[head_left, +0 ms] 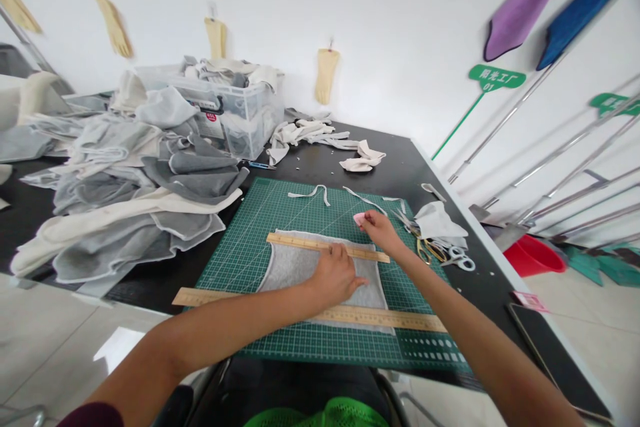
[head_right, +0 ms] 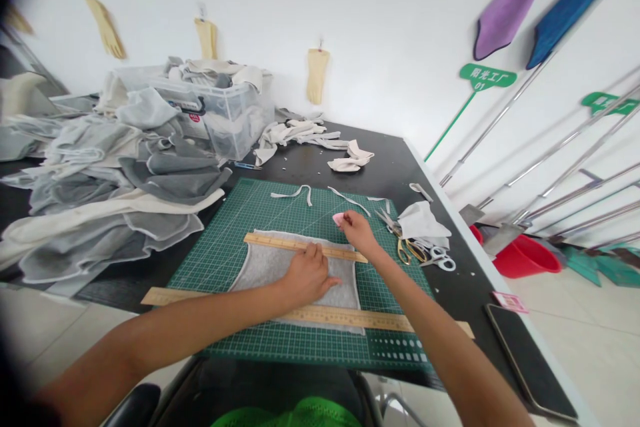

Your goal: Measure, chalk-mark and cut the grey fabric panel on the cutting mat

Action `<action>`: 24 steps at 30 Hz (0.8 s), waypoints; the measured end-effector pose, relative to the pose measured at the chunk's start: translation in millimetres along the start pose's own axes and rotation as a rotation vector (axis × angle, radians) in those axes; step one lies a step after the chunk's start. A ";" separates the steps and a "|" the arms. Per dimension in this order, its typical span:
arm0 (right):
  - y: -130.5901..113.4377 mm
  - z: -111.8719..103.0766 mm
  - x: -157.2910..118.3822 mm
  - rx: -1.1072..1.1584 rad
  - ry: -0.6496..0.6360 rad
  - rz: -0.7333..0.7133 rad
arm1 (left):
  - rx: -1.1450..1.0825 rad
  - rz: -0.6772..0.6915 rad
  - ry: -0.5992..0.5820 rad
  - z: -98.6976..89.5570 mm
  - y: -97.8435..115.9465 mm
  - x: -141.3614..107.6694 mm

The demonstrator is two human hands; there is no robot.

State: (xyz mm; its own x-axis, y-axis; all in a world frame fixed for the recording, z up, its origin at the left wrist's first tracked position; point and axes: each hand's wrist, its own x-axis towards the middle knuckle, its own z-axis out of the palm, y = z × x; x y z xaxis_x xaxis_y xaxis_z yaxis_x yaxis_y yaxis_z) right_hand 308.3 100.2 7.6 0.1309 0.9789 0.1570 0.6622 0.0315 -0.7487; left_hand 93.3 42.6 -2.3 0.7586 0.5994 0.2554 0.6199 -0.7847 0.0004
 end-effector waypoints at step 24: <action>46.4 -26.8 -9.5 -0.223 0.171 0.163 | -0.049 0.171 0.015 -6.1 -4.4 2.0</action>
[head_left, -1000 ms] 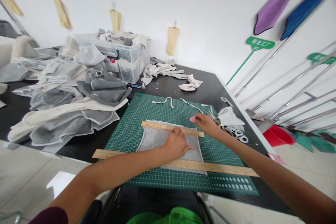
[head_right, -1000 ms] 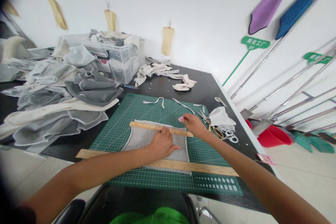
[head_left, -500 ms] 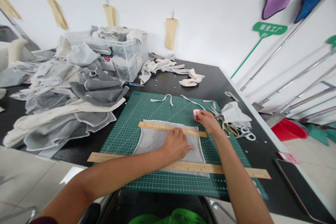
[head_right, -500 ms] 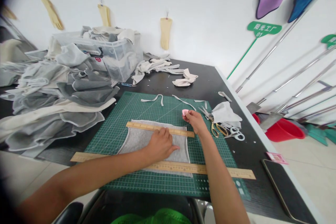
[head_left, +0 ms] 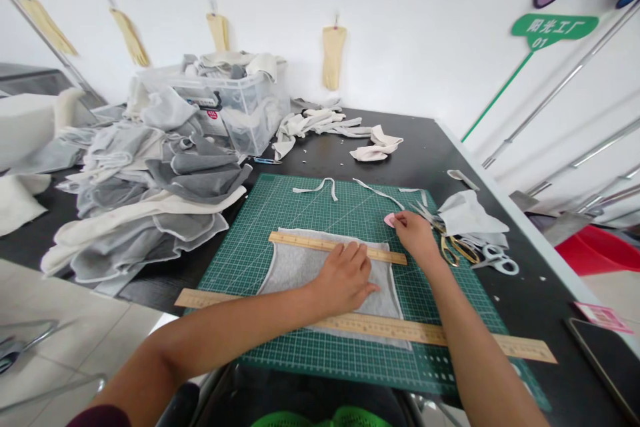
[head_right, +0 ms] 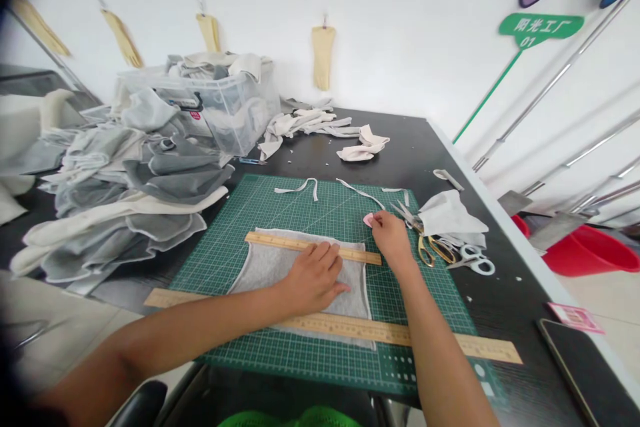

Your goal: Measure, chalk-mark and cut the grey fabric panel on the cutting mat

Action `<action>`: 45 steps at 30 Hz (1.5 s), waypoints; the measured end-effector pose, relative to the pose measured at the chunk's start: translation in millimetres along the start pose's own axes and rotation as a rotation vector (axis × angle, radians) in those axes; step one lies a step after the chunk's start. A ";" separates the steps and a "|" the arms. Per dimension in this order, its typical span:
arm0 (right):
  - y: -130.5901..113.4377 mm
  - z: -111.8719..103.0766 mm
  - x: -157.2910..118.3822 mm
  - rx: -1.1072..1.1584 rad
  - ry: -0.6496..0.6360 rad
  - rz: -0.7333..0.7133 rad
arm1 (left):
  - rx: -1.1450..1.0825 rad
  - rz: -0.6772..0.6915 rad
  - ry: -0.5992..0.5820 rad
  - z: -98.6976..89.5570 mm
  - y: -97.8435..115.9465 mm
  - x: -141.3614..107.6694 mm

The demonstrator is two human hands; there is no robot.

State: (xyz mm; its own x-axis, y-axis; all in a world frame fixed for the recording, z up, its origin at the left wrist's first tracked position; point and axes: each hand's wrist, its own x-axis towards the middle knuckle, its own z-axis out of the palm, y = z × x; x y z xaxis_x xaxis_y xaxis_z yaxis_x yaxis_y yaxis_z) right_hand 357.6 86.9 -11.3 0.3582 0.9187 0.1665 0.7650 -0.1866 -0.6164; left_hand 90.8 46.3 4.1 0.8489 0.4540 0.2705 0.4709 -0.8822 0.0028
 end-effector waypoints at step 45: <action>-138.0 11.3 -143.6 -0.174 -0.781 -0.508 | -0.409 -0.240 0.008 -7.6 -71.9 21.5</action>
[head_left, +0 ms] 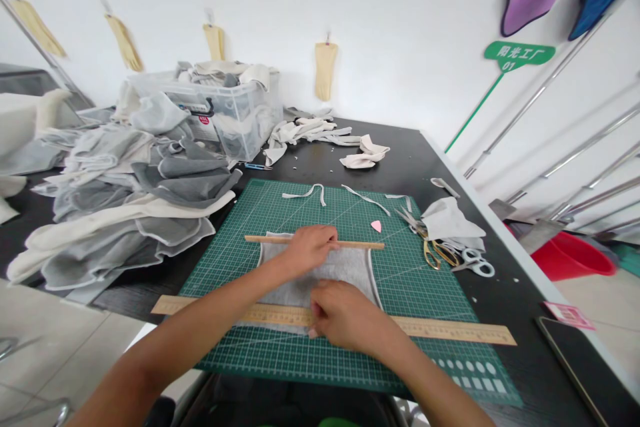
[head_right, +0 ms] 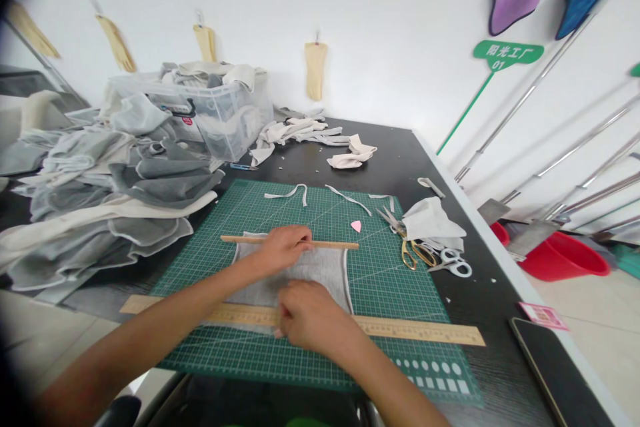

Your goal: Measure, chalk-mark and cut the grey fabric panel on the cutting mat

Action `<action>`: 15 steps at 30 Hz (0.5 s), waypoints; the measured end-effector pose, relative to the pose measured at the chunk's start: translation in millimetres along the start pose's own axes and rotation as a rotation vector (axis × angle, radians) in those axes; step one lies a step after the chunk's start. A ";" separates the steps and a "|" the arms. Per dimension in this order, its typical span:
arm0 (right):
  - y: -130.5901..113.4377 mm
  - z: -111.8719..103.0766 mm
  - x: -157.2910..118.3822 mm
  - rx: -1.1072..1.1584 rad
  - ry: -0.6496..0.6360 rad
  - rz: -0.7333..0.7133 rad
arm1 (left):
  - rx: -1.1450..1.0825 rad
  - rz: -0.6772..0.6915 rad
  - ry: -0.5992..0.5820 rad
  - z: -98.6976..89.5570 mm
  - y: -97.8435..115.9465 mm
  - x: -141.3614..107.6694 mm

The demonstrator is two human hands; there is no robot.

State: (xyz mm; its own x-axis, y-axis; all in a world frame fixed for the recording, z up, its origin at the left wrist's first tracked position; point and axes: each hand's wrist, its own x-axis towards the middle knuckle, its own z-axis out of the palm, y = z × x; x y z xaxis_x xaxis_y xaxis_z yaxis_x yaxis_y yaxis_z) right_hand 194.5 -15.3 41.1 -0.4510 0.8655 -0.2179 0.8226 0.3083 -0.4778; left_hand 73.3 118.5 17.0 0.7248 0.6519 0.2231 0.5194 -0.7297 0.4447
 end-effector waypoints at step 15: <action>-5.3 0.9 3.4 -0.076 0.092 0.014 | 0.293 0.006 0.242 -4.8 -56.2 16.8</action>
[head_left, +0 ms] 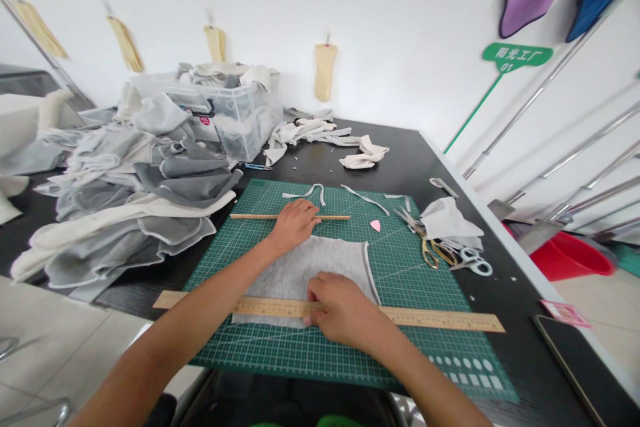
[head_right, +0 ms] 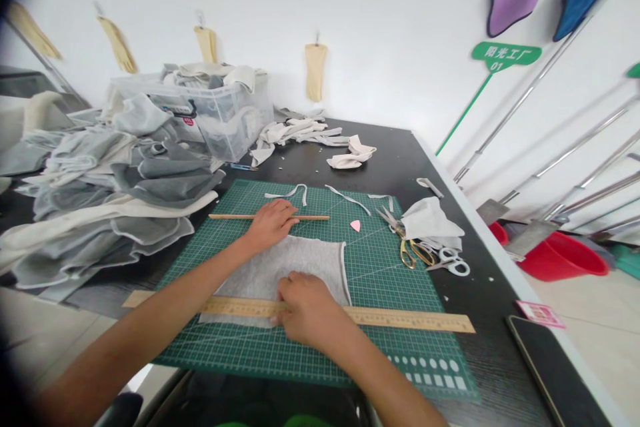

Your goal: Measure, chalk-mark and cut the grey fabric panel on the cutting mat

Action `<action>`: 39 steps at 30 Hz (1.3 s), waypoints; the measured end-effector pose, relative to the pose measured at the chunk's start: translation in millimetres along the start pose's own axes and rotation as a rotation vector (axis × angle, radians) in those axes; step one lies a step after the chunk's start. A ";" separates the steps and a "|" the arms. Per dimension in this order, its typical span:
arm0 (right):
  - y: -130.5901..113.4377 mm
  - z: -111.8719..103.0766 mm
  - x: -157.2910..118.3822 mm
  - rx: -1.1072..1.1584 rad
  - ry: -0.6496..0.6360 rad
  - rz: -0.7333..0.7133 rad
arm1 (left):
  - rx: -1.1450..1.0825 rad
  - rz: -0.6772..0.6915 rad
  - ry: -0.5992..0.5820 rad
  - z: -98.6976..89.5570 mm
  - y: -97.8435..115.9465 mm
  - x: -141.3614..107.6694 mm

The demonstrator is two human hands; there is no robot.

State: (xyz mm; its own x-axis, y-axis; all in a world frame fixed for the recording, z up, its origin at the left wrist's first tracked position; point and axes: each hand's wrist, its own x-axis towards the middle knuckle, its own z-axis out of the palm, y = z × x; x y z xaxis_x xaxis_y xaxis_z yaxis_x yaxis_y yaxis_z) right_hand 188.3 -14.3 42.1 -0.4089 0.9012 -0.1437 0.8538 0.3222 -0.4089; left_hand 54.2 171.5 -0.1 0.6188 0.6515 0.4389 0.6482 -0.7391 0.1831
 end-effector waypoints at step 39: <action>178.3 -40.1 30.8 -0.524 0.672 0.589 | -0.137 0.135 -0.171 4.2 27.9 -19.9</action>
State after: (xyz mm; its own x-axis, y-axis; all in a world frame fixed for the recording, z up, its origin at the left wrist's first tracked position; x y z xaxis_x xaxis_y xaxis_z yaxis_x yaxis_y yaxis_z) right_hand 340.9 82.5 0.9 0.2456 0.8808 0.4049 0.9591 -0.2813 0.0302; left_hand 61.8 138.6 -7.4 0.7695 0.5558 0.3146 0.4954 -0.8303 0.2554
